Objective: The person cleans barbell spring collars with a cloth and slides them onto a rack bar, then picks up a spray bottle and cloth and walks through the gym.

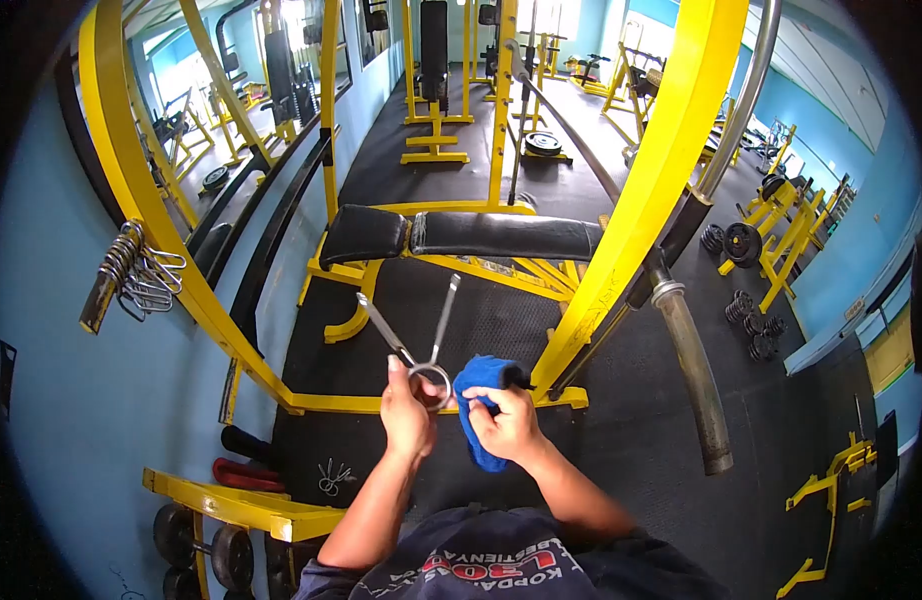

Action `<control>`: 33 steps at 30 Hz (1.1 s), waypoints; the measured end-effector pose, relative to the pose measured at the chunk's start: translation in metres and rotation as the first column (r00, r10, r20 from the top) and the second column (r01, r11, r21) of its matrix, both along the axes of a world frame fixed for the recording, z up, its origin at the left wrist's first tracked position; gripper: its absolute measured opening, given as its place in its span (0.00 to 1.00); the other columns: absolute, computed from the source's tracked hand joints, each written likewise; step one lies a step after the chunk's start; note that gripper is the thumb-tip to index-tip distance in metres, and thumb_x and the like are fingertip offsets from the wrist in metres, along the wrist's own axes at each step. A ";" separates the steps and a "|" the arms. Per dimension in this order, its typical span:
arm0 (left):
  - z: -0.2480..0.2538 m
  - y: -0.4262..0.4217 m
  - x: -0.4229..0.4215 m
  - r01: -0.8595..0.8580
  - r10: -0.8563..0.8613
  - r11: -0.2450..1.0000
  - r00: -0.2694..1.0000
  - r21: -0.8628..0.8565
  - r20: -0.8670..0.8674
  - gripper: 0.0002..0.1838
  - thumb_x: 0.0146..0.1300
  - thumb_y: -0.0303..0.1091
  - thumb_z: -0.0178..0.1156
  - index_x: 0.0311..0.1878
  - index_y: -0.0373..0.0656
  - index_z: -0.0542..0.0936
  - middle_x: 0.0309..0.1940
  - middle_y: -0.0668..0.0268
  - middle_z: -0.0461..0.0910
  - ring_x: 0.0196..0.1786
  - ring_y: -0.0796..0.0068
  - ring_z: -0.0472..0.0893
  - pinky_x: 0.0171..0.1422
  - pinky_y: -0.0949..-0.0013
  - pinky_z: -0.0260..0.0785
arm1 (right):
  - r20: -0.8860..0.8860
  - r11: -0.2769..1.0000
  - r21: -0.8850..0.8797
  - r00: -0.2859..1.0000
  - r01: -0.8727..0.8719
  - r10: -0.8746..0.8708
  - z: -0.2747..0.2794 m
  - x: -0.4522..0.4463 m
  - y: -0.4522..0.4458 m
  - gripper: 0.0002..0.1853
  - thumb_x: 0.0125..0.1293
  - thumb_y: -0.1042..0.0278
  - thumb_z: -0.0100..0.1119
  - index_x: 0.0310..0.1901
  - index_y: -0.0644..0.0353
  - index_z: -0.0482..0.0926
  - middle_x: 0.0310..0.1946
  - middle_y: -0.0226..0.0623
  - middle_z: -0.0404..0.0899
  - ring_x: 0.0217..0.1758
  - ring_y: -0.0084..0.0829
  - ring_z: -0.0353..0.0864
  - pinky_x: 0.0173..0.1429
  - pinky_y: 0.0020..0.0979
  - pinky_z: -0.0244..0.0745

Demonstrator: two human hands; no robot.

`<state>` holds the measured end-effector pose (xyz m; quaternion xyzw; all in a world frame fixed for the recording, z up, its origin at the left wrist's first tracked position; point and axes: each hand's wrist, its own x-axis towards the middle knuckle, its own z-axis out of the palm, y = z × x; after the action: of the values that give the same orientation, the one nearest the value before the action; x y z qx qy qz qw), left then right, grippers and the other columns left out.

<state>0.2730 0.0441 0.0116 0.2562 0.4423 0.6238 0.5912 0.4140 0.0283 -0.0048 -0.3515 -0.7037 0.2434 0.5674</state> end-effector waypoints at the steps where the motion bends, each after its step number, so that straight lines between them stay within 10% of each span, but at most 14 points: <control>1: 0.002 0.002 0.001 -0.050 0.047 0.999 0.992 0.018 0.115 0.31 0.71 0.60 0.42 0.19 0.43 0.66 0.14 0.61 0.71 0.17 0.67 0.74 0.28 0.65 0.71 | -0.047 0.998 -0.019 0.997 0.059 -0.060 -0.003 -0.002 -0.004 0.10 0.60 0.81 0.57 0.44 0.66 0.77 0.31 0.41 0.83 0.36 0.31 0.84 0.45 0.29 0.77; 7: 0.009 0.007 -0.014 0.125 -0.083 0.964 0.980 0.234 -0.183 0.26 0.73 0.53 0.44 0.19 0.49 0.65 0.14 0.74 0.65 0.22 0.82 0.67 0.28 0.75 0.55 | 0.032 0.989 0.101 0.993 0.108 -0.112 0.014 -0.024 0.004 0.07 0.60 0.75 0.61 0.40 0.65 0.82 0.35 0.45 0.83 0.39 0.44 0.83 0.46 0.37 0.76; 16: 0.001 0.001 -0.016 0.199 -0.157 0.955 0.968 0.219 -0.195 0.22 0.74 0.49 0.44 0.38 0.38 0.76 0.34 0.66 0.75 0.35 0.80 0.78 0.33 0.75 0.71 | 0.111 0.873 0.399 0.931 0.280 -0.349 0.042 -0.019 -0.017 0.18 0.56 0.80 0.65 0.47 0.70 0.72 0.40 0.49 0.77 0.41 0.40 0.80 0.49 0.35 0.75; 18: 0.001 -0.001 -0.018 0.199 -0.117 0.920 0.962 0.338 -0.248 0.19 0.74 0.44 0.46 0.41 0.36 0.78 0.47 0.62 0.72 0.42 0.78 0.77 0.33 0.76 0.72 | -0.160 0.979 0.151 0.980 0.140 -0.115 0.046 -0.021 -0.018 0.27 0.60 0.82 0.60 0.59 0.67 0.60 0.51 0.50 0.71 0.47 0.32 0.77 0.53 0.33 0.74; 24: 0.019 -0.009 -0.009 0.227 0.280 0.734 0.758 0.640 -0.589 0.16 0.74 0.35 0.42 0.38 0.33 0.75 0.39 0.56 0.74 0.39 0.65 0.73 0.46 0.65 0.65 | -0.644 0.921 -0.211 0.755 -0.328 0.121 0.040 -0.030 -0.008 0.29 0.61 0.83 0.59 0.61 0.62 0.55 0.50 0.42 0.74 0.49 0.26 0.77 0.57 0.30 0.73; 33: 0.017 -0.017 -0.028 0.336 0.408 0.703 0.531 0.627 -0.742 0.19 0.70 0.44 0.47 0.35 0.34 0.72 0.35 0.48 0.71 0.36 0.49 0.74 0.39 0.57 0.69 | -0.623 0.904 -0.254 0.773 -0.343 0.118 0.036 -0.043 0.009 0.27 0.59 0.84 0.62 0.56 0.59 0.60 0.46 0.37 0.73 0.47 0.24 0.77 0.54 0.27 0.75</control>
<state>0.2454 0.0273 0.0282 0.7203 0.3993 0.5502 0.1378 0.3708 0.0371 0.0316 -0.2629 -0.4731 0.5322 0.6510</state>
